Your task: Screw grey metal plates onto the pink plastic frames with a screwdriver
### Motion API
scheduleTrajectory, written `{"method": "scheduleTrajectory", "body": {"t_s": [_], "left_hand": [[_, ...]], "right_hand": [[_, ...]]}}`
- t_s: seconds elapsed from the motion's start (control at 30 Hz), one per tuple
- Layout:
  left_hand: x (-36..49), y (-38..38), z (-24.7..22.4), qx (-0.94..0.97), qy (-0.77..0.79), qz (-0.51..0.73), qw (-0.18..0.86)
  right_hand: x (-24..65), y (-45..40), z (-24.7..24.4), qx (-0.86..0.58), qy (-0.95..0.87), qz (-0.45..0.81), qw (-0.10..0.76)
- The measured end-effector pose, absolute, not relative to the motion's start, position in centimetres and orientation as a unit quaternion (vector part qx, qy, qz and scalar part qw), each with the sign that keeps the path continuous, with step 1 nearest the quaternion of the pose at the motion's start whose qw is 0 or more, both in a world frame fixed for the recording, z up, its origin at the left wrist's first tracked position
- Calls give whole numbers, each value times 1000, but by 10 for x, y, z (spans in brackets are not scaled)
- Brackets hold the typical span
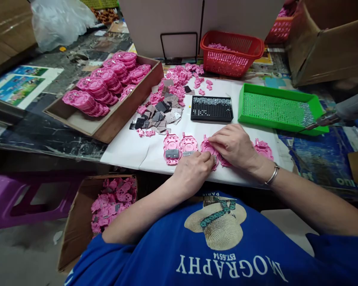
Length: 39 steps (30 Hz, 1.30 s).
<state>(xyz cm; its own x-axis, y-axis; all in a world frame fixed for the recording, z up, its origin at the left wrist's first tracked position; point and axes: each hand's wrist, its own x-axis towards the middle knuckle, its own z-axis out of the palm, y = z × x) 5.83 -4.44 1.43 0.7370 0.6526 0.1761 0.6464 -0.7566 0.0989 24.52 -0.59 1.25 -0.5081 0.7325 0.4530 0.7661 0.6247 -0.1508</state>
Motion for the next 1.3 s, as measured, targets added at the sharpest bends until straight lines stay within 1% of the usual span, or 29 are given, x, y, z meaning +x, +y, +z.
{"method": "scheduleTrajectory", "body": {"t_s": [0.2, 0.37, 0.5, 0.73, 0.8, 0.83, 0.9, 0.97, 1.03, 1.1, 1.17, 1.3], "left_hand": [[58, -43, 15, 937, 337, 97, 9], [57, -43, 18, 937, 340, 75, 18], [57, -42, 16, 939, 334, 73, 23], [59, -39, 8, 939, 322, 114, 38], [58, -38, 8, 931, 323, 148, 85], [57, -38, 9, 919, 323, 187, 129], [54, -36, 14, 860, 325, 300, 256], [50, -34, 22, 740, 338, 405, 417], [47, -31, 28, 599, 354, 448, 562], [45, -27, 31, 489, 360, 450, 655], [46, -24, 30, 434, 362, 454, 689], [51, -24, 24, 414, 375, 474, 681]], "right_hand": [[244, -5, 9, -445, -869, -36, 213], [241, -2, 14, -483, -857, -4, 180], [239, 1, 16, -479, -865, 5, 150], [237, 2, 9, -468, -868, -7, 166], [238, 3, 8, -467, -868, -10, 168], [239, 3, 8, -465, -869, -12, 170], [239, 1, 11, -459, -871, -16, 175], [238, -4, 19, -455, -870, -22, 188], [232, -11, 30, -449, -860, -19, 243], [223, -20, 41, -424, -848, 22, 318], [212, -27, 49, -383, -853, 72, 348], [194, -31, 50, -367, -876, 74, 304]]}}
